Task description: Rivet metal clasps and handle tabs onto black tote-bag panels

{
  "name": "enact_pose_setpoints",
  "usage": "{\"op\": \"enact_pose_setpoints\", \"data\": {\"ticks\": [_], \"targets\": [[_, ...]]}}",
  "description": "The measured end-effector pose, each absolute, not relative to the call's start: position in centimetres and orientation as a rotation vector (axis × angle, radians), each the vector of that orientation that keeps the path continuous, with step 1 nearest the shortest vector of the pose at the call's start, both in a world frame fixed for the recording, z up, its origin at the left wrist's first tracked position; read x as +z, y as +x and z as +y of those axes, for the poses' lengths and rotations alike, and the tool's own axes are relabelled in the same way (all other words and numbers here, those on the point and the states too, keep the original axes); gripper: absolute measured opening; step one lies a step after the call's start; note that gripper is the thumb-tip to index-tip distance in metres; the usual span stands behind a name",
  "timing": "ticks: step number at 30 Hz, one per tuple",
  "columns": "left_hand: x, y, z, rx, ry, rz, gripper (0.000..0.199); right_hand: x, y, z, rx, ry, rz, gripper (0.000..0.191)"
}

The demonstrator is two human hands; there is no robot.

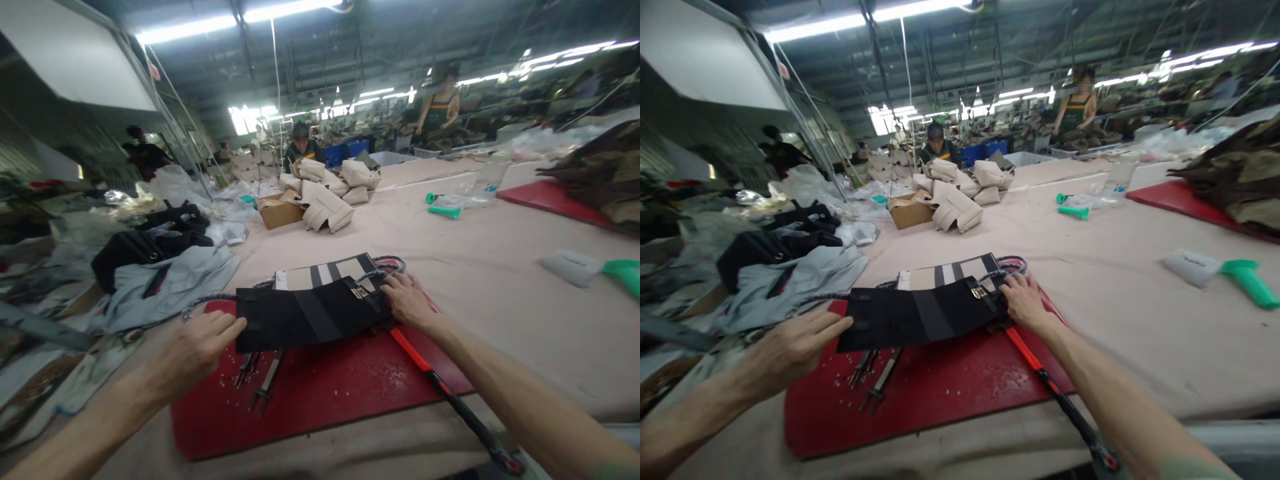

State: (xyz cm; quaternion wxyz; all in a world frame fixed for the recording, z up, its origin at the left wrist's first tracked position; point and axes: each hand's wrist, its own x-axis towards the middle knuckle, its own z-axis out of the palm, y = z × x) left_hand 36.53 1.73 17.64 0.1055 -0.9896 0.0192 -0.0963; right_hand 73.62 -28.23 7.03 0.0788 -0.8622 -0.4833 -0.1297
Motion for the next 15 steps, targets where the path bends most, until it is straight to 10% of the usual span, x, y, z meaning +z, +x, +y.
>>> {"op": "enact_pose_setpoints", "data": {"ticks": [15], "targets": [[22.4, 43.8, 8.9, -0.115, -2.708, 0.022, 0.035, 7.3, 56.2, -35.1, -0.617, -2.139, -1.949, 0.021]]}}
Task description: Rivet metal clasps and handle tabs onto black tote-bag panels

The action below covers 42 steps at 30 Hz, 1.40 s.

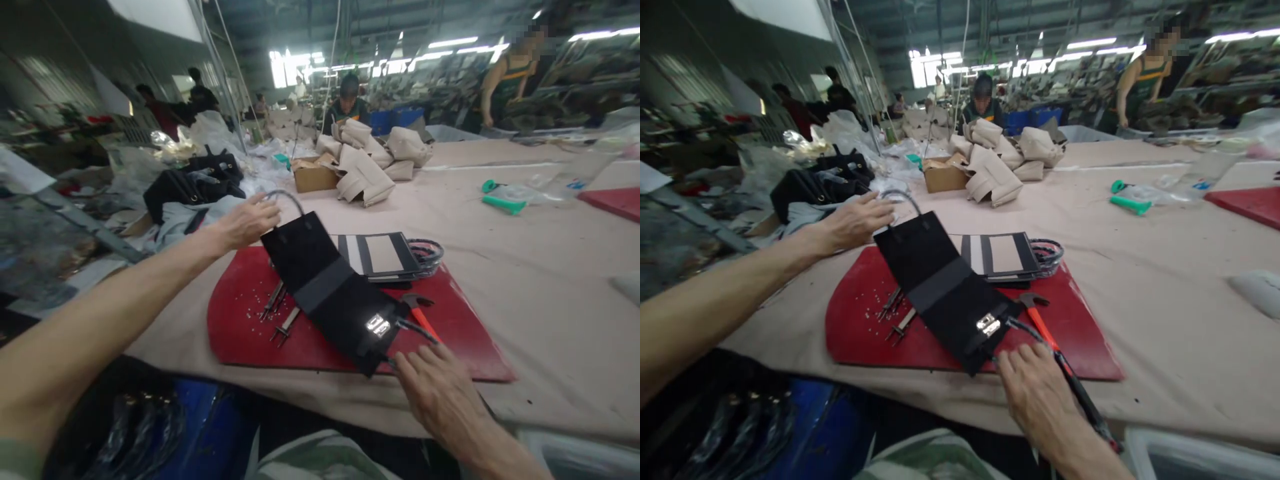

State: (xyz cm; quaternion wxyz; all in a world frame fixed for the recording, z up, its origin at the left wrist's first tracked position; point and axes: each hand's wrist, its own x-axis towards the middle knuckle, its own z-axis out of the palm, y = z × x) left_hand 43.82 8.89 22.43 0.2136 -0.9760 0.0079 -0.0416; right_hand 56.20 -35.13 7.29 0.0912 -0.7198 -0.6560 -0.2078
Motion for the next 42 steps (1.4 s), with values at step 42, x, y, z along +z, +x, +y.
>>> {"op": "enact_pose_setpoints", "data": {"ticks": [42], "targets": [[4.8, 37.7, -1.1, -0.454, -3.101, -1.308, 0.026, 1.0, 52.9, -26.9, -0.109, -2.246, -1.486, 0.032]]}}
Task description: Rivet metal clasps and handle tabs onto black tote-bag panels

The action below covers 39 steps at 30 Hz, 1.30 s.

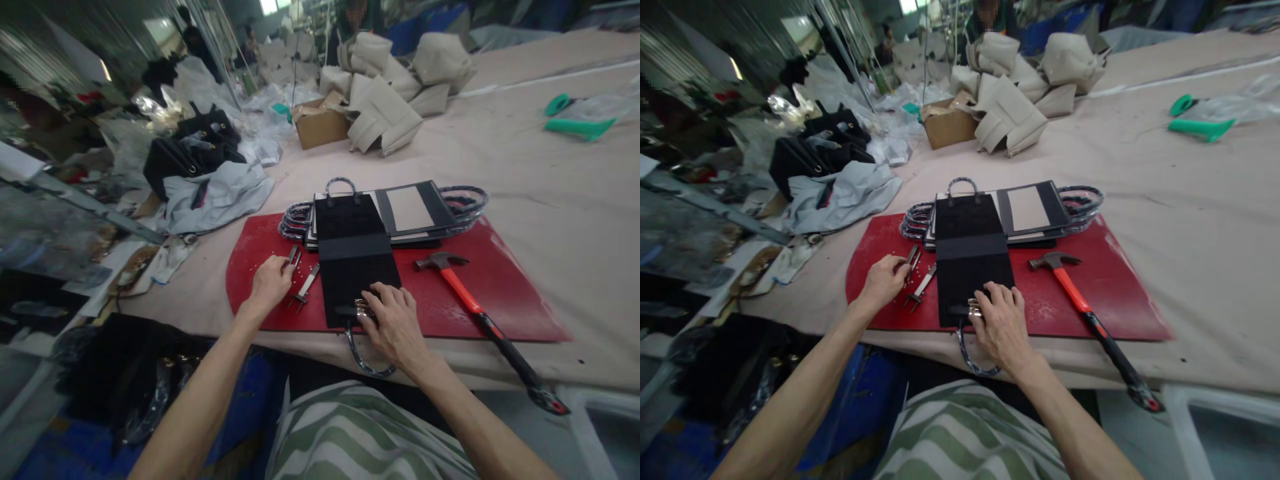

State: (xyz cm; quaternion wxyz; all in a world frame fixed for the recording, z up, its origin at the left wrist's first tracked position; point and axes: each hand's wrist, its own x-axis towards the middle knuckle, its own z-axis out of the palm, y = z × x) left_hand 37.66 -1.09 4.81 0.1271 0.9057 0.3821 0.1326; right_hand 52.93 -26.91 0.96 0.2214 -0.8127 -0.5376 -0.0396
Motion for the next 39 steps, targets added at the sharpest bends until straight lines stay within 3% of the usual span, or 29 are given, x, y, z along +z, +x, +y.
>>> {"op": "enact_pose_setpoints", "data": {"ticks": [5, 21, 39], "targets": [[4.9, 35.1, 0.1, 0.209, 2.495, 1.313, 0.024, 0.0, 53.6, -25.9, -0.058, -2.22, -1.48, 0.031], [4.8, 33.9, 1.4, 0.247, 2.356, 1.327, 0.017, -1.4, 54.7, -25.9, -0.18, -2.16, -1.553, 0.035], [6.3, 38.4, 0.7, 0.025, 2.445, 1.264, 0.019, -1.3, 54.3, -25.8, -0.205, -2.177, -1.533, 0.034]]}}
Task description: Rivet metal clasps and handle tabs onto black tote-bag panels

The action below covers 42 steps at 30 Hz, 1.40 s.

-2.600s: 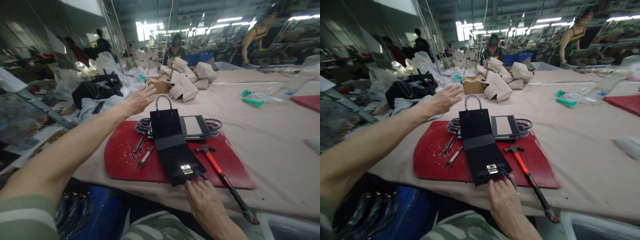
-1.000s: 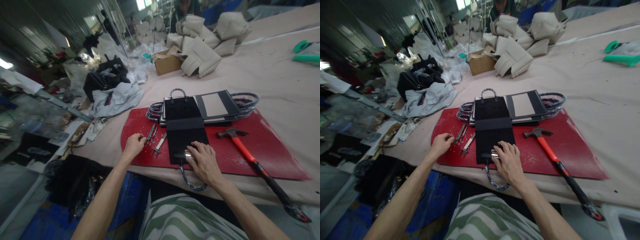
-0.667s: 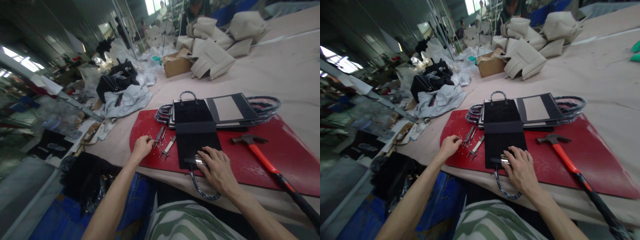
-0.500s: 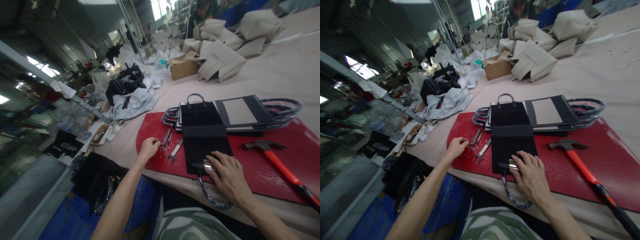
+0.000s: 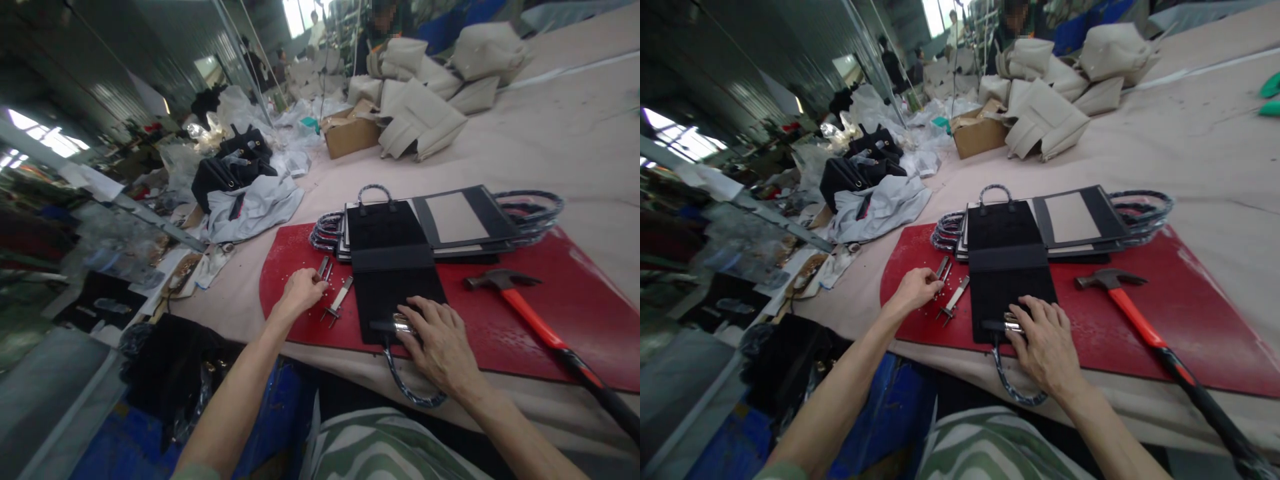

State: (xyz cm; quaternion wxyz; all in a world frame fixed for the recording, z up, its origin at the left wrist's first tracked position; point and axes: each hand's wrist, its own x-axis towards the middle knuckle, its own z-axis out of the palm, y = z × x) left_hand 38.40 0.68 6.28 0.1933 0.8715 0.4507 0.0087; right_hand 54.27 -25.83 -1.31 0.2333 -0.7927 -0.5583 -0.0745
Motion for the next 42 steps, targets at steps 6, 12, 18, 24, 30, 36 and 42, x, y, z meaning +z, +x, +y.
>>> {"op": "enact_pose_setpoints", "data": {"ticks": [6, 12, 18, 24, 30, 36, 42], "targets": [[6.0, 38.8, -2.5, -0.204, 2.53, 1.121, 0.022, -0.8, 54.0, -26.0, -0.156, -2.198, -1.515, 0.036], [5.2, 40.3, -3.9, -0.387, 2.605, 1.216, 0.019, -0.6, 53.8, -26.1, -0.095, -2.207, -1.483, 0.036], [5.1, 38.9, -3.0, -0.309, 2.445, 1.152, 0.016, -0.5, 53.8, -26.2, -0.068, -2.194, -1.46, 0.039], [3.4, 34.8, -3.2, 0.238, 1.713, 0.9, 0.035, -0.4, 53.8, -26.3, -0.067, -2.186, -1.456, 0.039], [0.7, 34.8, -6.1, 0.617, 1.703, 0.839, 0.035, -0.5, 53.7, -26.2, -0.091, -2.188, -1.457, 0.037], [0.2, 34.4, -7.1, 0.665, 1.851, 0.802, 0.024, -0.5, 53.7, -26.1, -0.077, -2.203, -1.463, 0.038], [-0.2, 33.9, -7.3, 0.657, 1.828, 0.844, 0.028, -0.4, 53.6, -26.1, -0.08, -2.208, -1.468, 0.036]]}}
